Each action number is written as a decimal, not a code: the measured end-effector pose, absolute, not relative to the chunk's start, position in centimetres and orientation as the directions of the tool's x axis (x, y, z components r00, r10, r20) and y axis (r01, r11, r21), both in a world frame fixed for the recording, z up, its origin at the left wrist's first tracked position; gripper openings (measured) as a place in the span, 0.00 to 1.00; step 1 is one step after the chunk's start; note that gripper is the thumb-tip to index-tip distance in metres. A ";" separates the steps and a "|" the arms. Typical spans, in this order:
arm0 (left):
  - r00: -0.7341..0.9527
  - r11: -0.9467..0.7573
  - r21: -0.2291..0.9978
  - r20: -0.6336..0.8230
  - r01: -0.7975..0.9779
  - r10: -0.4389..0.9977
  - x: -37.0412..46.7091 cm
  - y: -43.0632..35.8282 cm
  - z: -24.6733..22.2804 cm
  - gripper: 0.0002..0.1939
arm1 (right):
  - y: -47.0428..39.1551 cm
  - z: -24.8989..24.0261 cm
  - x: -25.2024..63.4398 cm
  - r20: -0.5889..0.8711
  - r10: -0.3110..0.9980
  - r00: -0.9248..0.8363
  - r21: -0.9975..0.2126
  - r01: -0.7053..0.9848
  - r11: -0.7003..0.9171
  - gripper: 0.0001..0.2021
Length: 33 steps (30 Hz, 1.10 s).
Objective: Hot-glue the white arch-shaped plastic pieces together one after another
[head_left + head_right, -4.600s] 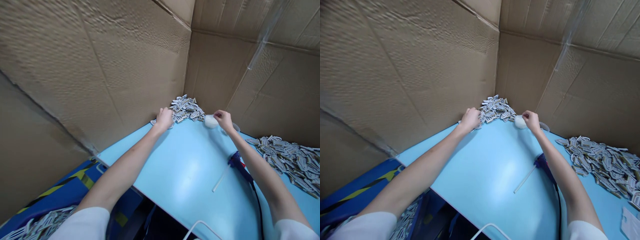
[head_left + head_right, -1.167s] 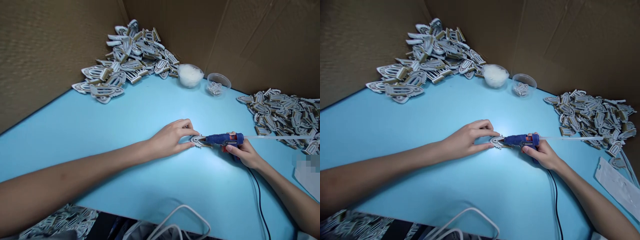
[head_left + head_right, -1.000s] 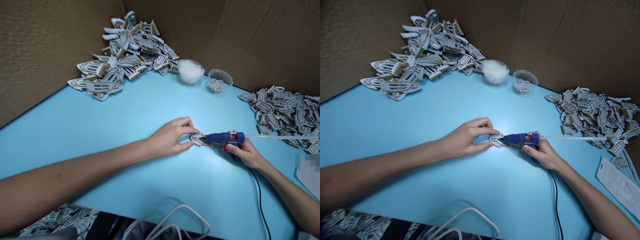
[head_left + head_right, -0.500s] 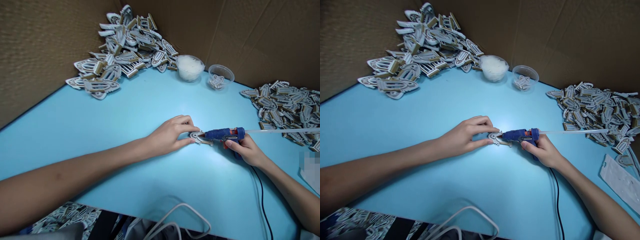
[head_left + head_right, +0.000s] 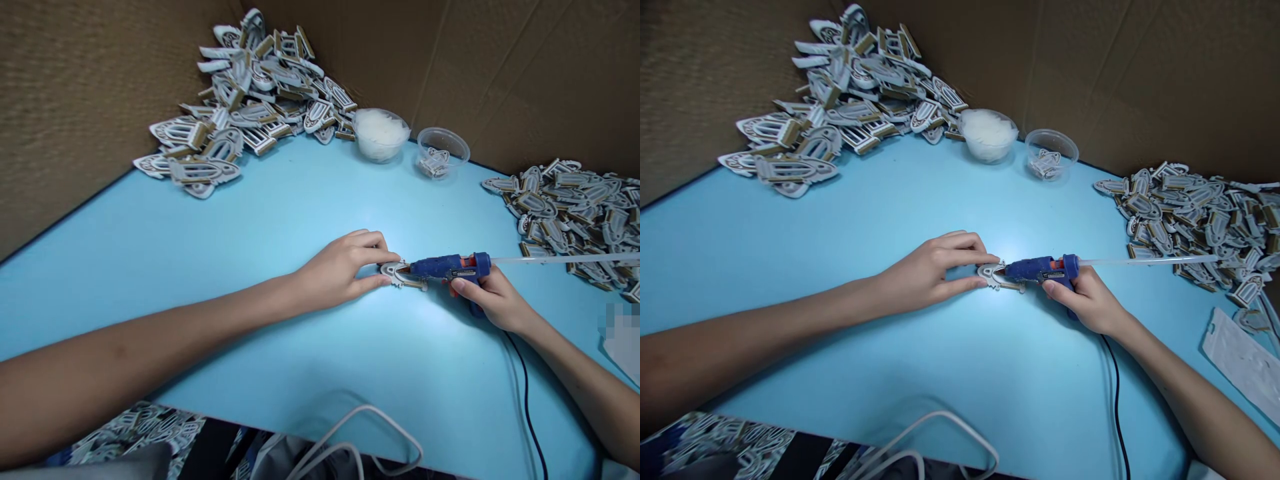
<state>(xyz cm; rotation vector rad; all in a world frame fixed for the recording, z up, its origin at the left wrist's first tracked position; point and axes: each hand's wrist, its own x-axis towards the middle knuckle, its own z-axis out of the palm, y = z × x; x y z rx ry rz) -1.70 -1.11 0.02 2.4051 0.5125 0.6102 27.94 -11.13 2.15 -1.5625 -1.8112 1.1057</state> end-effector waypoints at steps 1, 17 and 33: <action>0.820 -0.745 0.632 0.300 0.212 0.488 -1.7 -1.1 0.0 0.17 | -11.1 2.2 27.9 -0.131 0.968 -0.214 -0.828 0.560 0.012 0.24; 0.819 -0.733 0.642 0.284 0.224 0.499 -1.7 -1.1 0.0 0.17 | -11.1 2.3 27.9 -0.132 0.969 -0.211 -0.823 0.568 0.012 0.24; 0.818 -0.733 0.643 0.286 0.221 0.498 -1.7 -1.1 0.0 0.17 | -11.1 2.2 27.9 -0.131 0.967 -0.218 -0.820 0.572 0.018 0.25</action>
